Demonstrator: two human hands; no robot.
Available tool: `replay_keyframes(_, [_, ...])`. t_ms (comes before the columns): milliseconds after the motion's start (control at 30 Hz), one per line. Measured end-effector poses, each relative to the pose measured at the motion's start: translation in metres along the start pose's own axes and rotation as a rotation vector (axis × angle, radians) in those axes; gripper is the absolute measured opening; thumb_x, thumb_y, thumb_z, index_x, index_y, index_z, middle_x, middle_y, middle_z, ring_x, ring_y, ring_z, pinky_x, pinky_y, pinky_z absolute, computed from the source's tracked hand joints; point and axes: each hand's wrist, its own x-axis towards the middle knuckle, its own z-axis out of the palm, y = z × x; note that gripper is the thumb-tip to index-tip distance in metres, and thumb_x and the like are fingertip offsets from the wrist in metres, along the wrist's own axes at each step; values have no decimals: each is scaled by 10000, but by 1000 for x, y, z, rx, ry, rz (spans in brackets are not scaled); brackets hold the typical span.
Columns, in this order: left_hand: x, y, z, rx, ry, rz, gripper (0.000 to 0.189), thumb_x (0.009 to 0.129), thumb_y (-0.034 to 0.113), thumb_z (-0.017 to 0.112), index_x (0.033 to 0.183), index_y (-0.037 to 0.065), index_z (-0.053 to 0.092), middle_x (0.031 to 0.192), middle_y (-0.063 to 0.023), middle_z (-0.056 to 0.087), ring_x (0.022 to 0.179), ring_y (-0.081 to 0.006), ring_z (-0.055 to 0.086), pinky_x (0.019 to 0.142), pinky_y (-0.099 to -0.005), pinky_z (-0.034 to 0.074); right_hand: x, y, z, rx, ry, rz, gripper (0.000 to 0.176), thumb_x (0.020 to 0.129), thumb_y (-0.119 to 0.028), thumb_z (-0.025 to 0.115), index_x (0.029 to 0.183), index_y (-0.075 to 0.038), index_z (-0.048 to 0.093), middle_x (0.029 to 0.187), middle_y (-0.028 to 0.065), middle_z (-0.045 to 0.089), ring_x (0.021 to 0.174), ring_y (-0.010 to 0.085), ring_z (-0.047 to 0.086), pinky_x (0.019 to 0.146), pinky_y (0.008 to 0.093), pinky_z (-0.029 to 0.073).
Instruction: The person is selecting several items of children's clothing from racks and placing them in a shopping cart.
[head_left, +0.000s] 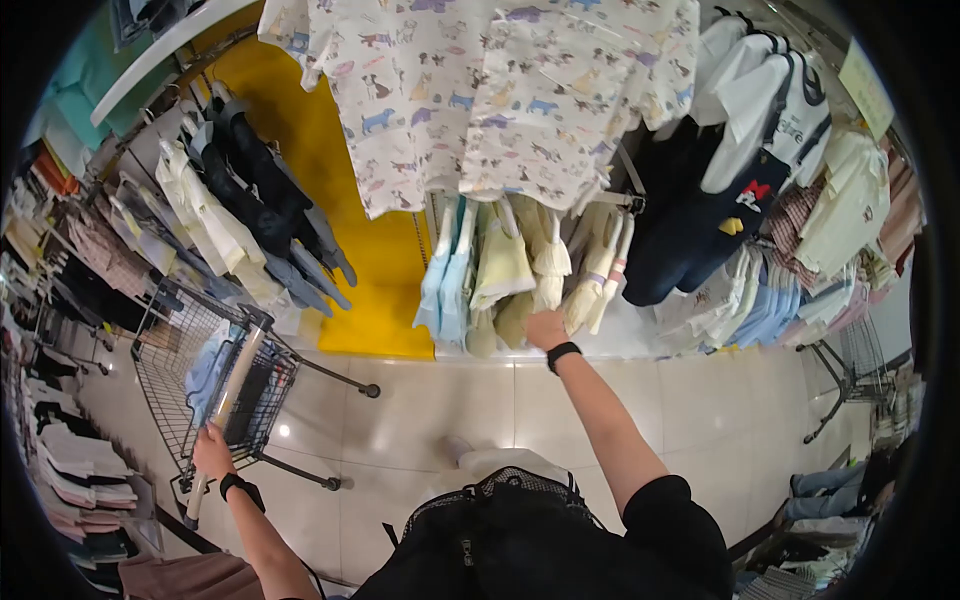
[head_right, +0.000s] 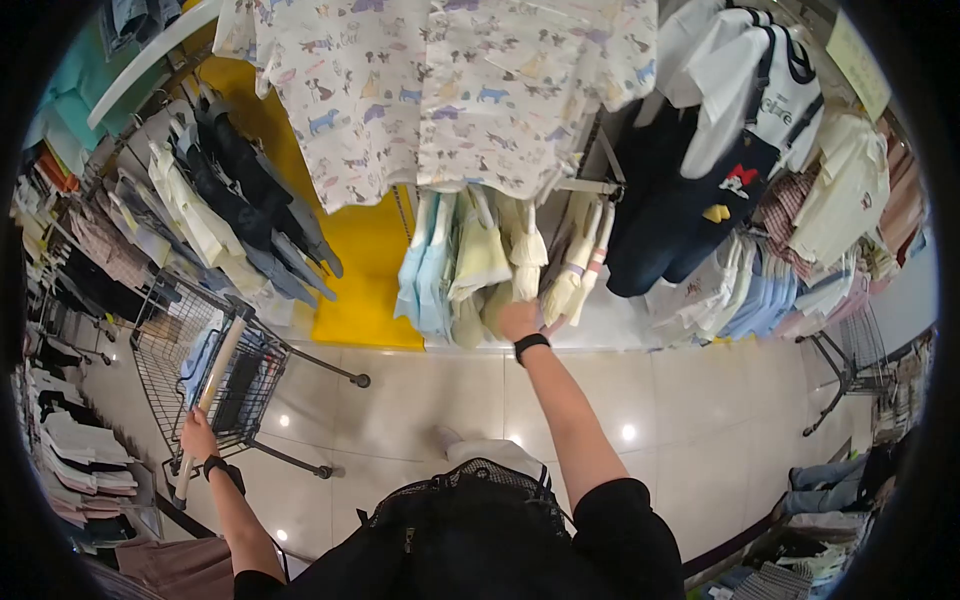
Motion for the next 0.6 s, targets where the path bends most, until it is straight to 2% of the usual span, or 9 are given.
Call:
replay_keyframes(33, [0, 6, -9, -19, -13, 3, 407, 840, 389, 394, 727, 57, 600, 601, -141, 574, 552, -331, 556, 490, -426, 422, -14, 24, 30, 118, 64, 116, 228, 739, -182, 466, 880, -109, 630, 873, 89, 628, 840, 261, 591, 804, 559, 320])
replay_keyframes(100, [-1, 1, -6, -43, -23, 26, 410, 845, 387, 390, 733, 55, 603, 604, -143, 575, 554, -329, 556, 494, -423, 422, -74, 75, 67, 168, -86, 110, 283, 723, -250, 475, 916, -88, 606, 925, 148, 600, 860, 303, 577, 738, 438, 445])
replay_keyframes(200, [-5, -3, -6, -81, -30, 51, 426, 859, 389, 373, 749, 52, 610, 619, -147, 578, 560, -325, 556, 503, -415, 422, -198, 136, 183, 325, -177, 130, 298, 715, -267, 470, 917, -78, 579, 953, 159, 581, 961, 312, 517, 817, 426, 411])
replay_keyframes(267, [-9, -10, -2, -110, -49, 48, 506, 867, 444, 310, 846, 45, 620, 616, -146, 573, 567, -307, 556, 506, -419, 412, -294, 172, 297, 12, -422, 35, 219, 721, -204, 488, 862, -99, 619, 925, 114, 607, 854, 255, 582, 716, 360, 473])
replay_keyframes(300, [-8, -12, -1, -102, -105, 41, 519, 869, 450, 298, 867, 47, 625, 624, -149, 577, 566, -305, 556, 507, -417, 414, -351, 182, 400, 323, -393, 476, 261, 736, -235, 468, 842, -59, 629, 888, 165, 603, 868, 301, 570, 756, 406, 450])
replay_keyframes(333, [-11, -8, -11, -91, -119, 60, 534, 868, 460, 291, 871, 50, 632, 630, -154, 582, 575, -316, 562, 515, -428, 419, -427, 190, 443, -318, -691, -129, 186, 765, -181, 465, 835, -132, 630, 797, 49, 638, 760, 215, 609, 612, 346, 493])
replay_keyframes(467, [-28, -2, -32, -68, -125, 99, 552, 868, 473, 284, 868, 50, 639, 627, -156, 585, 586, -322, 571, 510, -433, 433, -570, 96, 335, 522, -1090, 285, 200, 752, -229, 517, 880, -119, 625, 867, 45, 631, 808, 186, 589, 665, 351, 459])
replay_keyframes(567, [-45, 0, -49, -54, -135, 91, 558, 869, 478, 284, 842, 55, 647, 621, -147, 587, 566, -317, 569, 481, -402, 446, -572, 54, 191, 737, -1184, 523, 241, 742, -265, 555, 914, -110, 620, 919, 43, 626, 844, 164, 574, 704, 354, 434])
replay_keyframes(600, [-51, -1, -50, -62, -119, 97, 557, 868, 478, 285, 835, 58, 650, 619, -146, 586, 561, -316, 567, 479, -398, 447, -577, 59, 220, 757, -1181, 524, 241, 742, -265, 555, 914, -110, 620, 919, 43, 626, 844, 164, 574, 704, 354, 434])
